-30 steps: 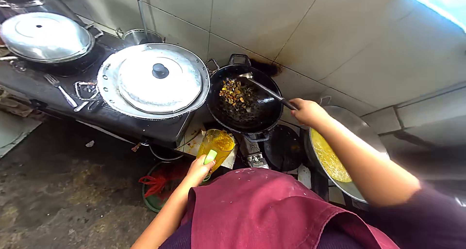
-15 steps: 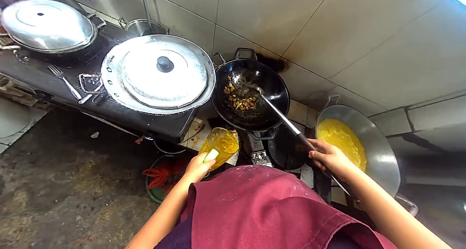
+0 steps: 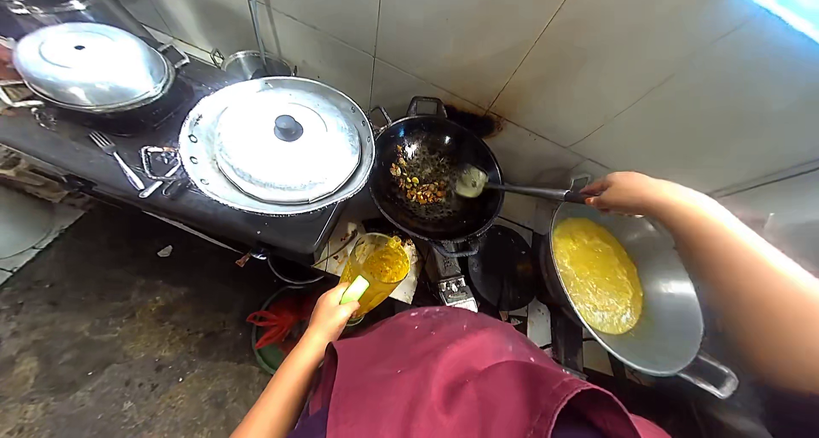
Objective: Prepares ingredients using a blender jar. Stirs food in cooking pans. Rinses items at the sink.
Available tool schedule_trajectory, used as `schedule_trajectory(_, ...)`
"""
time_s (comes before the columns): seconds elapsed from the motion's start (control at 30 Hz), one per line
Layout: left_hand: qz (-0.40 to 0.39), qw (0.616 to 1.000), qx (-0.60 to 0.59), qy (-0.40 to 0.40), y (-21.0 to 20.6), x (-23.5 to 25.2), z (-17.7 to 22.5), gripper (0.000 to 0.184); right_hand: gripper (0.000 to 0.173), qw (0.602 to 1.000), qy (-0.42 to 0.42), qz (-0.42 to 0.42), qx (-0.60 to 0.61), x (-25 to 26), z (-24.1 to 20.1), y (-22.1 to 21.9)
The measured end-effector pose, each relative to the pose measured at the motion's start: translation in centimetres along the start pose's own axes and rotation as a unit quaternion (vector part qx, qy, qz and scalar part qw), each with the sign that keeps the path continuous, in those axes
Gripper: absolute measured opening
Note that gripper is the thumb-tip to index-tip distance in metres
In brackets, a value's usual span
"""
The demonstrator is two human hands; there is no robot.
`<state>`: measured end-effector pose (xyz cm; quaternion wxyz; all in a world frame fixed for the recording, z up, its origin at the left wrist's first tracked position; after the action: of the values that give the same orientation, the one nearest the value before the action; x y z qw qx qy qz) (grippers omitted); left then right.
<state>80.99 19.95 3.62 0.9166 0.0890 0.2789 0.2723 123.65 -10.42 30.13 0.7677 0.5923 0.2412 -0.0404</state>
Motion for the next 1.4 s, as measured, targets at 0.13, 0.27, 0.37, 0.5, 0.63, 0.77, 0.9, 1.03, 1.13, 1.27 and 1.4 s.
schedule_trajectory(0.13, 0.024, 0.999, -0.013, -0.027, 1.2, -0.7, -0.6, 0.028, 0.025, 0.994, -0.056, -0.085, -0.040, -1.0, -1.1, 3.2)
schedule_trajectory(0.27, 0.042, 0.998, 0.010, -0.049, 2.3, -2.2, -1.3, 0.029, 0.024, 0.987, -0.039, -0.125, 0.096, 1.4, -2.9, -3.6)
schedule_trajectory(0.37, 0.060, 0.997, 0.021, -0.052, 3.3, -3.7, -1.5, 0.031, 0.034, 0.960, -0.016, -0.126, 0.248, 2.2, -6.0, -11.6)
schedule_trajectory(0.5, 0.090, 0.995, 0.003, -0.039, 5.2, -6.1, -1.3, 0.030, 0.038, 0.919, 0.002, -0.106, 0.379, 2.8, -8.6, -17.0)
schedule_trajectory(0.63, 0.107, 0.992, -0.057, -0.030, 5.7, -7.3, -0.2, 0.023, 0.037, 0.904, -0.005, -0.085, 0.420, 2.5, -7.9, -19.0)
schedule_trajectory(0.77, 0.087, 0.993, -0.057, -0.063, 4.6, -7.3, 2.3, 0.023, 0.036, 0.904, 0.002, -0.053, 0.424, 1.0, -5.5, -19.8)
schedule_trajectory(0.9, 0.048, 0.993, -0.046, -0.097, 3.0, -5.8, 6.7, 0.020, 0.037, 0.915, 0.030, 0.002, 0.403, -1.8, -1.5, -17.9)
schedule_trajectory(1.03, 0.001, 0.993, -0.016, -0.117, 0.9, -3.6, 11.5, 0.019, 0.037, 0.931, 0.085, 0.088, 0.343, -7.0, 3.0, -13.3)
schedule_trajectory(1.13, -0.022, 0.992, 0.028, -0.122, -0.5, -2.1, 13.8, 0.020, 0.039, 0.942, 0.137, 0.185, 0.243, -12.8, 5.7, -9.6)
schedule_trajectory(1.27, -0.023, 0.993, 0.034, -0.115, -1.5, -0.8, 15.2, 0.016, 0.043, 0.908, 0.234, 0.334, 0.099, -20.5, 5.4, -7.2)
schedule_trajectory(1.4, -0.010, 0.989, 0.028, -0.148, -1.8, 0.0, 15.0, 0.014, 0.039, 0.845, 0.265, 0.464, -0.011, -25.3, 2.6, -7.6)
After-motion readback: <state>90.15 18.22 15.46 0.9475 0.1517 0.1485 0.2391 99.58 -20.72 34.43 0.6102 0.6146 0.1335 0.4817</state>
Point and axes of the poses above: each hand's wrist, its own x-axis towards the middle knuckle, its own y-axis out of the back of the hand, z = x × y, the point moved 9 cm from there along x, towards the middle knuckle, and after that the axes turned 8 degrees about z, right-handed, at the moved point
